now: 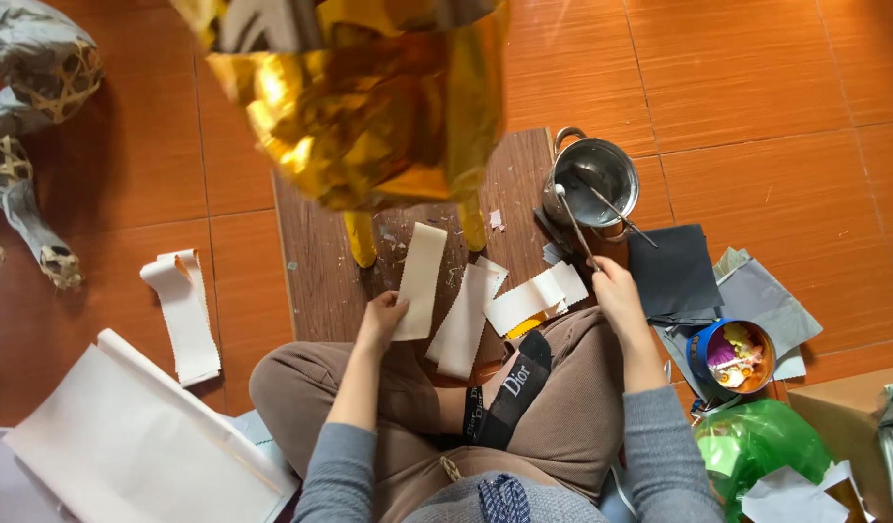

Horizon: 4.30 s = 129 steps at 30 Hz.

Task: Applying gold paper strips to a bamboo frame to create an animal sculpture.

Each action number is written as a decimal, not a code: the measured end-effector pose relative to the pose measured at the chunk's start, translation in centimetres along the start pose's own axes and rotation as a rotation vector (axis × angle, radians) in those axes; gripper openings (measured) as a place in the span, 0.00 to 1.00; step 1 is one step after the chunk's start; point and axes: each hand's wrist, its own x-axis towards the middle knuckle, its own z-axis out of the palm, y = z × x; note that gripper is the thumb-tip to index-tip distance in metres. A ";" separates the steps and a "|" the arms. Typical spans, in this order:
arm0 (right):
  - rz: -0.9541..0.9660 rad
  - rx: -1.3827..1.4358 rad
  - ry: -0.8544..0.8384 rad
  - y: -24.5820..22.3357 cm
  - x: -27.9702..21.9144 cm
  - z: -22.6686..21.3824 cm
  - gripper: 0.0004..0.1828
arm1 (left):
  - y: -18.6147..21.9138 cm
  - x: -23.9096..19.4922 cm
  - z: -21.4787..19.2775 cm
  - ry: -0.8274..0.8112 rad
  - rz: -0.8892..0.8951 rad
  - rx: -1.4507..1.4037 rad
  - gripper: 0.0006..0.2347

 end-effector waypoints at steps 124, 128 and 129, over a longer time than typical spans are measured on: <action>-0.751 1.270 -0.284 -51.5 -2.2 -14.8 0.10 | 49.9 -33.4 -10.5 0.237 1.545 -0.340 0.07; -0.791 1.152 -0.219 -50.8 1.6 -11.9 0.15 | 51.4 -29.4 -10.7 0.294 1.434 -0.449 0.18; -0.686 1.151 -0.215 -51.8 0.4 -11.8 0.16 | 51.6 -28.5 -10.8 0.239 1.416 -0.484 0.18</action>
